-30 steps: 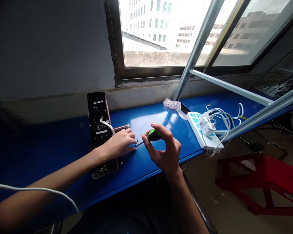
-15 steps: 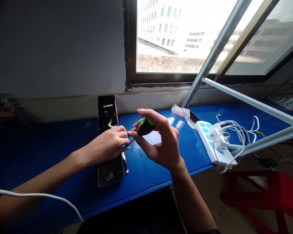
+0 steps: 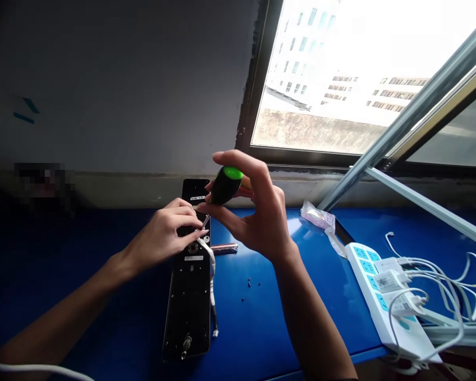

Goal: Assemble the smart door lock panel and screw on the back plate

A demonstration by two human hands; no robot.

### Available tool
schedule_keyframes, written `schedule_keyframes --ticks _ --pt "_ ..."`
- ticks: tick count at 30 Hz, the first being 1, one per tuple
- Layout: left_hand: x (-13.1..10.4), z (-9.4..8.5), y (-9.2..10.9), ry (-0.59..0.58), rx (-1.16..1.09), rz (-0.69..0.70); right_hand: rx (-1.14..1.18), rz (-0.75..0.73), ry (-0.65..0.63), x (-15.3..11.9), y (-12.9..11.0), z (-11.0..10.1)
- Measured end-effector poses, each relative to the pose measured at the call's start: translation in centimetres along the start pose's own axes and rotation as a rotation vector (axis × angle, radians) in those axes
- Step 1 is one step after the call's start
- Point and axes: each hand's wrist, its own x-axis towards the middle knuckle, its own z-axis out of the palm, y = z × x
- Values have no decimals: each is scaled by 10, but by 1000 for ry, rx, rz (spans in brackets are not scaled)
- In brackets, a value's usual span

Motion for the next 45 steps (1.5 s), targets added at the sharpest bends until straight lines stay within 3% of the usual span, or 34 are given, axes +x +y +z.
schedule_keyframes --ticks 8,14,21,28,33,38,43,45 --pt "1 16 -19 119 45 -22 11 115 -92 -1 22 14" --pt "3 25 -31 230 112 -51 -68 87 26 -1 29 14" --pt "1 27 -40 122 45 -182 -85 91 41 -1 40 20" --pt "-2 40 -46 149 -96 -287 -79 105 2 -6 51 29" --pt "-2 44 -53 122 -198 -392 -138 6 50 -5 55 35" --pt "2 44 -58 87 -262 -411 8 125 3 0 51 30" --pt "5 43 -58 75 -281 -449 -71 66 145 3 48 27" --pt "6 43 -57 59 -302 -476 -76 80 142 4 45 28"
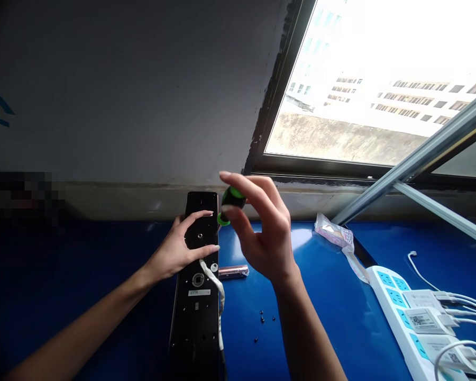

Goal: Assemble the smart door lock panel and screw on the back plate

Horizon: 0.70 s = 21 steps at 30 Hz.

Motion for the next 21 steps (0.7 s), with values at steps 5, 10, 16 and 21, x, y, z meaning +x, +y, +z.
schedule_keyframes --ticks 5,10,16,21 --pt "-2 0 5 -40 -68 -96 148 84 -89 0 -5 0" --pt "-3 -1 8 -49 -76 -123 46 28 9 1 -3 1" --pt "-4 -1 10 -56 -73 -114 127 62 -41 1 -7 1" --pt "-5 -2 10 -56 -57 -120 15 42 -15 1 -8 0"
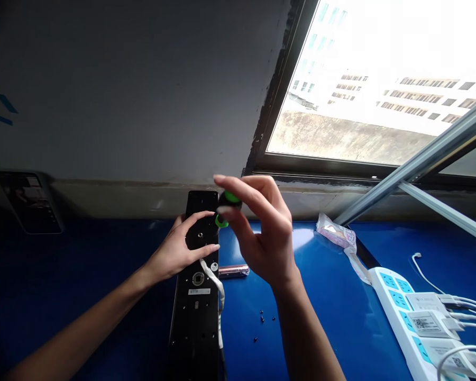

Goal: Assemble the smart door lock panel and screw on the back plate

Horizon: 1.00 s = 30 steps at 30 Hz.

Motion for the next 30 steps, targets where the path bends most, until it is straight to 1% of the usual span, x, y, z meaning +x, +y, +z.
schedule_keyframes --ticks 2,4,7,9,10,13,14,15,18,19,21,23,24,25,28,29,30 --pt "0 0 0 6 10 9 72 34 -69 0 -1 1" --pt "1 0 0 8 14 14 119 44 -85 -1 -2 2" --pt "0 0 3 0 12 3 23 -3 26 -2 -1 2" --pt "0 -1 5 -6 14 -13 -27 -6 53 -2 -1 2" --pt "-1 -1 6 -6 15 -20 -16 6 34 -2 -1 2" --pt "-2 -2 8 -7 13 -27 99 32 -81 -2 -3 2" --pt "-2 -2 8 -6 12 -24 118 23 -88 -2 -4 2" --pt "-2 -2 8 -5 12 -21 111 7 -70 -2 -4 2" --pt "-2 -2 8 -3 13 -10 -21 -46 46 -3 -4 5" --pt "-2 -3 8 -2 14 -8 -48 -46 56 -3 -4 5" --pt "-3 -3 8 -4 16 -10 -25 -17 15 -2 -5 6" --pt "-3 -3 8 -5 19 -13 54 15 -57 -2 -5 5" --pt "-3 -3 8 -3 19 -11 80 18 -67 -2 -4 5" --pt "-3 -3 8 -1 18 -7 83 11 -55 -2 -3 4" --pt "-3 -3 8 0 13 1 -17 -32 54 -2 0 2" --pt "-3 -3 8 -4 11 -2 -46 -36 66 -2 0 2" --pt "-3 -3 8 -8 11 -6 -51 -27 51 -1 0 1"
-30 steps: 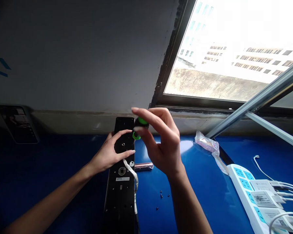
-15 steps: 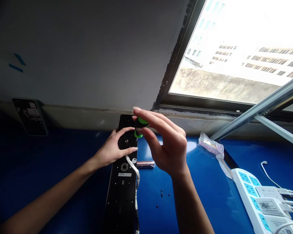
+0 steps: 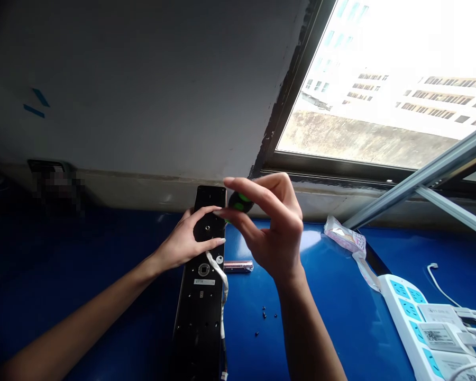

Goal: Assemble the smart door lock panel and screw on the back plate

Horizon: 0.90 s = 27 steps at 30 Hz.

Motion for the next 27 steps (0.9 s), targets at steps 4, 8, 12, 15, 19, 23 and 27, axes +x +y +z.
schedule_keyframes --ticks 4,8,12,15,19,23,27 --pt "0 0 -1 6 8 4 158 63 -180 1 -3 -3" --pt "1 1 -3 27 15 39 51 14 -80 0 -2 -3" --pt "1 2 -4 30 17 40 -32 26 -70 -1 -3 -2" --pt "1 2 -4 25 20 29 101 104 -192 -1 -5 -2" --pt "1 2 -3 35 24 49 72 68 -94 -2 -2 -2" --pt "2 2 -3 26 26 33 10 72 -89 -1 -1 -1" --pt "3 3 -4 41 28 54 120 120 -249 -2 -2 -1"
